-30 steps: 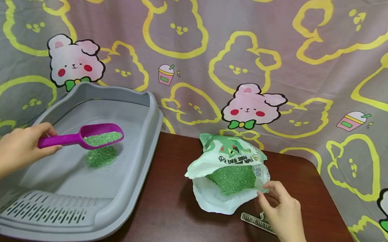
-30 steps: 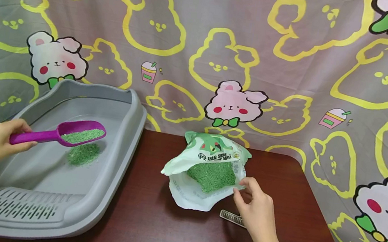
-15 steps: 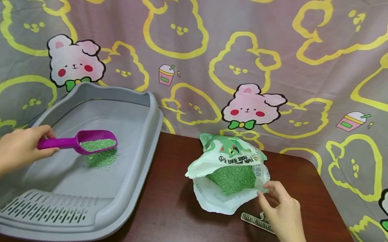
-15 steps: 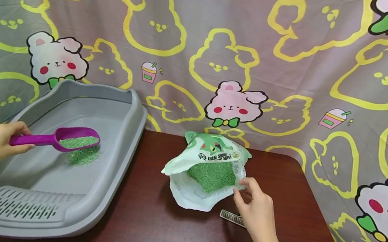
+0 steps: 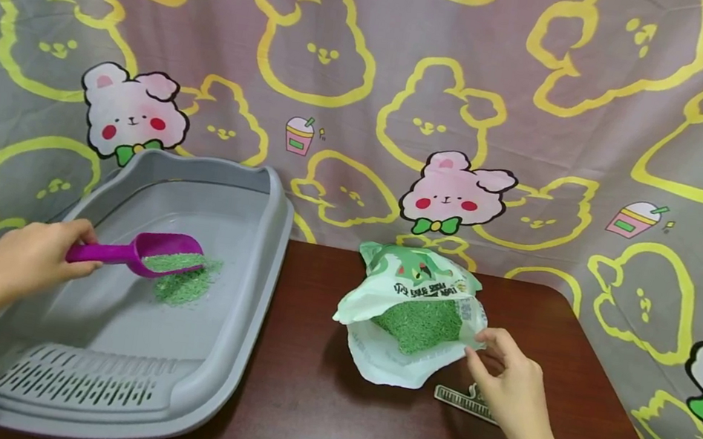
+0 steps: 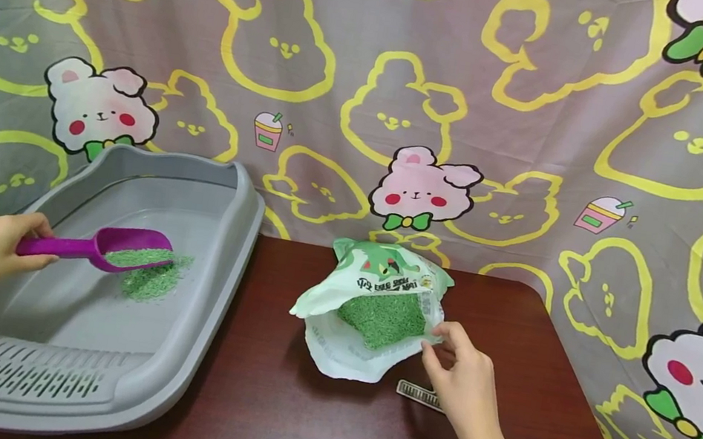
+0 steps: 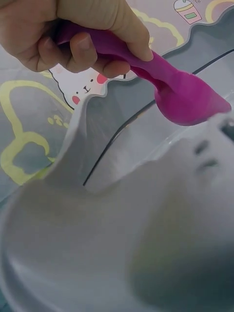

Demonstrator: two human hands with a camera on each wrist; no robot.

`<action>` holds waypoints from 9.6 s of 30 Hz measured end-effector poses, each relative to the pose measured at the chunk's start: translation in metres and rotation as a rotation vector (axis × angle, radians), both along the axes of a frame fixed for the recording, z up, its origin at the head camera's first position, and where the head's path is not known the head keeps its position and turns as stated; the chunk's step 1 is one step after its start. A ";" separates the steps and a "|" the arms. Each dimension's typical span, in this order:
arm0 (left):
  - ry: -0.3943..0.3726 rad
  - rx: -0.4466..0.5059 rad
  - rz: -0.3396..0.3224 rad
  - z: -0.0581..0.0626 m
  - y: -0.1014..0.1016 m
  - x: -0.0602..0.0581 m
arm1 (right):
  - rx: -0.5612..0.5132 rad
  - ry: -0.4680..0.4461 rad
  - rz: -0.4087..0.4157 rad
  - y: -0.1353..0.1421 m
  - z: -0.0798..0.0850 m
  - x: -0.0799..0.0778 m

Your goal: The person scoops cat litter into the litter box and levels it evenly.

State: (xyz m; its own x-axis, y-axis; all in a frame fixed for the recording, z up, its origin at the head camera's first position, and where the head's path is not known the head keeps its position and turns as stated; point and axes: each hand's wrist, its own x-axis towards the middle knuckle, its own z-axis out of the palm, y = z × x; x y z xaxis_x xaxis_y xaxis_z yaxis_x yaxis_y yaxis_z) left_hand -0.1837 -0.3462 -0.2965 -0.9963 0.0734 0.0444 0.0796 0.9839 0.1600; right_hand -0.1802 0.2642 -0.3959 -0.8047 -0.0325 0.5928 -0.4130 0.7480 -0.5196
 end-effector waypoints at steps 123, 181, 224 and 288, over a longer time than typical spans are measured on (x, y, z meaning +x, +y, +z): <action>0.364 -0.079 -0.148 0.054 0.066 0.049 | -0.034 -0.063 0.019 -0.004 -0.002 0.000; 0.550 0.242 -0.341 0.010 0.146 0.089 | 0.009 -0.064 0.002 -0.005 -0.004 -0.001; 0.393 0.406 -0.494 -0.017 0.198 0.071 | 0.003 -0.045 0.041 -0.001 -0.004 -0.004; 0.271 0.270 -0.226 -0.047 0.301 0.050 | 0.032 -0.078 0.012 -0.004 -0.007 -0.001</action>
